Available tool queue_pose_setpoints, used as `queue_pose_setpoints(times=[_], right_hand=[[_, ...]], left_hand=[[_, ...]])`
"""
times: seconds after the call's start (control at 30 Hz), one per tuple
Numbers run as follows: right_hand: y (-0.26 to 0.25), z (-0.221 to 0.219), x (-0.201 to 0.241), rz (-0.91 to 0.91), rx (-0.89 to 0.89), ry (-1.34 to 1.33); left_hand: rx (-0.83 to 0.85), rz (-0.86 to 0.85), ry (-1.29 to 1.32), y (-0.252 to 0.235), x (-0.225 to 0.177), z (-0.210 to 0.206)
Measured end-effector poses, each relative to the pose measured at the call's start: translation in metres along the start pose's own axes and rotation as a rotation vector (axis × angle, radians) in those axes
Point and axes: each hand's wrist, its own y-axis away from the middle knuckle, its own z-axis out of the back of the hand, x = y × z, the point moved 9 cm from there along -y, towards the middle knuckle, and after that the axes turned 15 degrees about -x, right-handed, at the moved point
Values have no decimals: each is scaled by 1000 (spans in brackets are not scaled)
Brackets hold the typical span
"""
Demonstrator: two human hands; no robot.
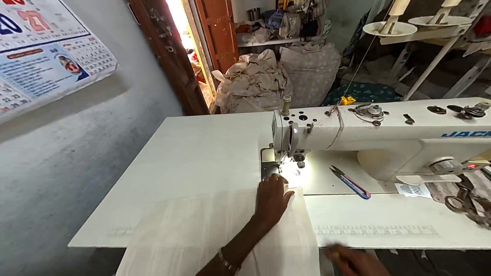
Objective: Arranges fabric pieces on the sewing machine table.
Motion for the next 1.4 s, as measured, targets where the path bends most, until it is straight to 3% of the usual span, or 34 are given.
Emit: queue_pose_setpoints(times=[0.07, 0.1, 0.23, 0.33, 0.4, 0.5, 0.6, 0.67, 0.77, 0.83, 0.93, 1.0, 1.17, 1.3, 1.4], right_hand=[[-49, 4, -11, 158, -535, -105], [-69, 2, -9, 169, -644, -136], [-119, -17, -2, 58, -716, -607], [-116, -18, 8, 16, -752, -923], [-103, -9, 24, 146, -874, -865], [-79, 0, 57, 369, -1037, -480], [-73, 2, 71, 418, -1043, -362], [-76, 11, 67, 367, -976, -585], [-89, 14, 61, 187, -696, -945], [-87, 20, 64, 169, -676, -985], [-61, 54, 73, 350, -1073, -644], [-48, 59, 84, 396, -1220, -404], [-23, 38, 138, 513, -1140, -284], [-20, 27, 149, 535, -1155, -257], [-24, 11, 151, 501, -957, -194]], left_hand=[[51, 86, 0, -13, 2, -3], [90, 99, 8, -17, 2, -5], [108, 73, 178, -24, 2, -1], [31, 140, 400, -25, 3, 17], [4, 207, 491, -25, 1, 28], [-29, 244, 565, -22, -3, 44], [-103, 192, 575, -14, -8, 59], [-166, 128, 564, -8, -10, 70], [-273, -45, 509, 3, -22, 90], [-309, -122, 421, 11, -30, 104], [-408, -137, 140, 25, -30, 134], [-440, -125, 19, 35, -29, 146], [-437, -113, 27, 51, -35, 150], [-380, -74, 159, 56, -36, 154], [-418, -83, 130, 53, -29, 154]])
